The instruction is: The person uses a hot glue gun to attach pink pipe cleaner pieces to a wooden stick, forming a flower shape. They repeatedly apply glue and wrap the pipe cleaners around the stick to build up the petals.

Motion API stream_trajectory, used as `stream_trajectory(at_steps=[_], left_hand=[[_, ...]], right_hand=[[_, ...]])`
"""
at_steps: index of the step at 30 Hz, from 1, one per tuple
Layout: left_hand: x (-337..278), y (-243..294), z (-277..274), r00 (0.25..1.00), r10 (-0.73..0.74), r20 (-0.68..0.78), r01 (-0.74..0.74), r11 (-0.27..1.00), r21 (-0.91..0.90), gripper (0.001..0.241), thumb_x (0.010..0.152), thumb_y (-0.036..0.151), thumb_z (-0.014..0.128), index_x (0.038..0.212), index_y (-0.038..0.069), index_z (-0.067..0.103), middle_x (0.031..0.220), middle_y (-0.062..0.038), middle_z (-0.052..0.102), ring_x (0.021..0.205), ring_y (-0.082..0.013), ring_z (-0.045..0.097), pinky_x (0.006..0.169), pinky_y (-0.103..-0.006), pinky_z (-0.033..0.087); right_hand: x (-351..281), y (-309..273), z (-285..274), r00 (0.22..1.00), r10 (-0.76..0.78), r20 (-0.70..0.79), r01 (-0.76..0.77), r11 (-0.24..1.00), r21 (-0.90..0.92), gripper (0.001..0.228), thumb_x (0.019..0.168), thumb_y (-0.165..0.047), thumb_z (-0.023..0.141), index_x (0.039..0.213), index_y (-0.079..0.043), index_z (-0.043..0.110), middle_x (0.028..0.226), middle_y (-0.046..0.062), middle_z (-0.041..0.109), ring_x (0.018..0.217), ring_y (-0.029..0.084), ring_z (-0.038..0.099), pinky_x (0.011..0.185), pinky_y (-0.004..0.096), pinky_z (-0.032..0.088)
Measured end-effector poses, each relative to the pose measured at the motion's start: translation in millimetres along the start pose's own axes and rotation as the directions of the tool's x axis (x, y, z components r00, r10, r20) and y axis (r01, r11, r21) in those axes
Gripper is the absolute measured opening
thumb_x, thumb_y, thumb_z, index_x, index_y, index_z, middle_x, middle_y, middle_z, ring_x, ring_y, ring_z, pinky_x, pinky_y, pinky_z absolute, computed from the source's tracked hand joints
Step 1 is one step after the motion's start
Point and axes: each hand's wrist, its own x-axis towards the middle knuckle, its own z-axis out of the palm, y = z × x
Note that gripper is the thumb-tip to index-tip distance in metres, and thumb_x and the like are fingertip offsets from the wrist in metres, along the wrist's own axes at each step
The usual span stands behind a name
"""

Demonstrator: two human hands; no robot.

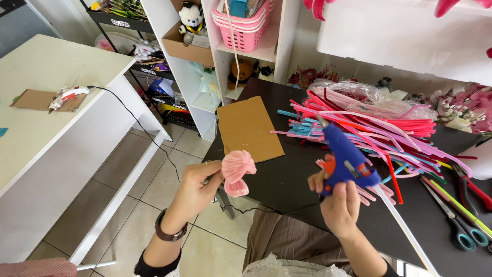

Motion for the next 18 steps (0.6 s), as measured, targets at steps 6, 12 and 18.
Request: stream_trajectory(at_steps=[6,12,18], left_hand=[[16,13,17,0.989,0.005,0.149,0.006,0.997,-0.074,0.017,0.083,-0.003,0.048,0.078,0.005,0.061,0.057,0.001,0.046,0.051,-0.0115,0.03,0.046,-0.0231,0.025],[23,16,30,0.976,0.115,0.187,-0.098,0.99,-0.101,0.017,0.084,-0.003,0.049,0.084,0.006,0.063,0.061,0.0,0.051,0.052,-0.0131,0.036,0.048,-0.0234,0.03],[27,19,35,0.931,0.042,0.363,0.075,0.95,-0.302,0.021,0.087,-0.001,0.048,0.08,0.006,0.066,0.056,0.004,0.038,0.051,-0.0087,0.025,0.045,-0.0215,0.021]], right_hand=[[-34,-26,-23,0.988,0.031,0.152,-0.003,0.983,-0.182,0.053,0.095,-0.038,0.04,0.119,0.008,0.043,0.065,0.007,0.052,0.064,0.018,0.049,0.069,0.034,0.042],[-33,-55,-29,0.959,0.149,0.243,-0.064,0.944,-0.324,0.053,0.092,-0.055,0.042,0.089,-0.003,0.052,0.066,0.004,0.055,0.061,0.018,0.051,0.065,0.033,0.044],[-42,-59,-37,0.961,0.058,0.271,0.084,0.871,-0.483,0.053,0.095,-0.057,0.035,0.106,-0.007,0.049,0.076,0.003,0.057,0.045,0.004,0.042,0.051,0.02,0.044]])
